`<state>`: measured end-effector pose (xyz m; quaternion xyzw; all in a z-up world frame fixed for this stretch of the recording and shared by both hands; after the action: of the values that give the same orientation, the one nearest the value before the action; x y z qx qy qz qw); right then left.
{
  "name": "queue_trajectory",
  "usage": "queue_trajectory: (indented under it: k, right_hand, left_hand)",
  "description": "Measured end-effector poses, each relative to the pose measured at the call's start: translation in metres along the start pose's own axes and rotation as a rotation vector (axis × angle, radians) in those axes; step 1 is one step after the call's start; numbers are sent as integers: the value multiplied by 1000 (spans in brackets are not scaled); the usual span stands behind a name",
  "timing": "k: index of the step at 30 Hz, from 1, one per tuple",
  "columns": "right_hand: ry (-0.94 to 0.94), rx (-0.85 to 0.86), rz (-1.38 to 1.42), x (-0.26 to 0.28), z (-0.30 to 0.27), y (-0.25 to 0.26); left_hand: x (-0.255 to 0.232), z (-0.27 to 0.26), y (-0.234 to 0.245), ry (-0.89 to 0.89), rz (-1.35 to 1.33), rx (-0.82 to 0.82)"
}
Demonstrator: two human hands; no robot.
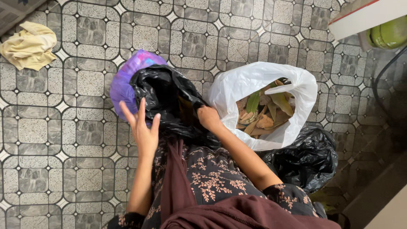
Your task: The person transfers small packaged items and a green bottle from a purple plastic bag into a black trash bag inside a bin. Then they transfer dried leaves from a white plastic bag into the same black trash bag.
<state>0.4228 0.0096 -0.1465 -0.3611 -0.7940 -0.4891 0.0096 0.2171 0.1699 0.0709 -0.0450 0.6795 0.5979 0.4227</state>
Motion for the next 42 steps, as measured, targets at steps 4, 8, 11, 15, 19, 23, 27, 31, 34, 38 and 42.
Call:
queue_trajectory:
  k: [4, 8, 11, 15, 19, 23, 27, 31, 34, 38, 42]
  right_hand:
    - [236, -305, 231, 48, -26, 63]
    - [223, -214, 269, 49, -47, 81]
    - [208, -151, 339, 29, -62, 70]
    - [205, -134, 428, 4, -76, 51]
    - [269, -236, 503, -11, -81, 45]
    - [270, -293, 629, -25, -83, 47]
    - [333, -313, 651, -29, -84, 50]
    - [450, -402, 624, -20, -103, 48]
    - [421, -466, 734, -19, -151, 48]
    - [201, -894, 672, -41, -223, 65]
    - [-94, -962, 351, -86, -237, 80]
  left_hand:
    - [-5, -27, -26, 103, -63, 71]
    - [12, -18, -80, 475, -162, 389]
    - [26, 2, -114, 518, -230, 397]
    - [21, 21, -147, 1, -2, 199]
    - [27, 19, -175, -1, -66, 217]
    - [39, 17, -183, -173, -2, 109]
    - [72, 6, -195, 313, -78, 391]
    - [79, -16, -184, 153, -243, 273]
    - [74, -43, -166, 23, -338, 177]
    - [78, -76, -138, 252, -508, 286]
    - [72, -104, -103, 92, -422, 325]
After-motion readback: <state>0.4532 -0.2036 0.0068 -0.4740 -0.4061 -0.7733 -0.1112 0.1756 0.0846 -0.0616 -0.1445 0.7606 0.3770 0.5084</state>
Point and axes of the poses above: each hand's wrist, its own z-axis towards the middle knuckle, its own y-axis out of the back of the hand, x = y × z, the point moved 3 cm from there along z, towards the middle knuckle, and after that the axes turned 13 degrees about z, right-handed, at the moved point
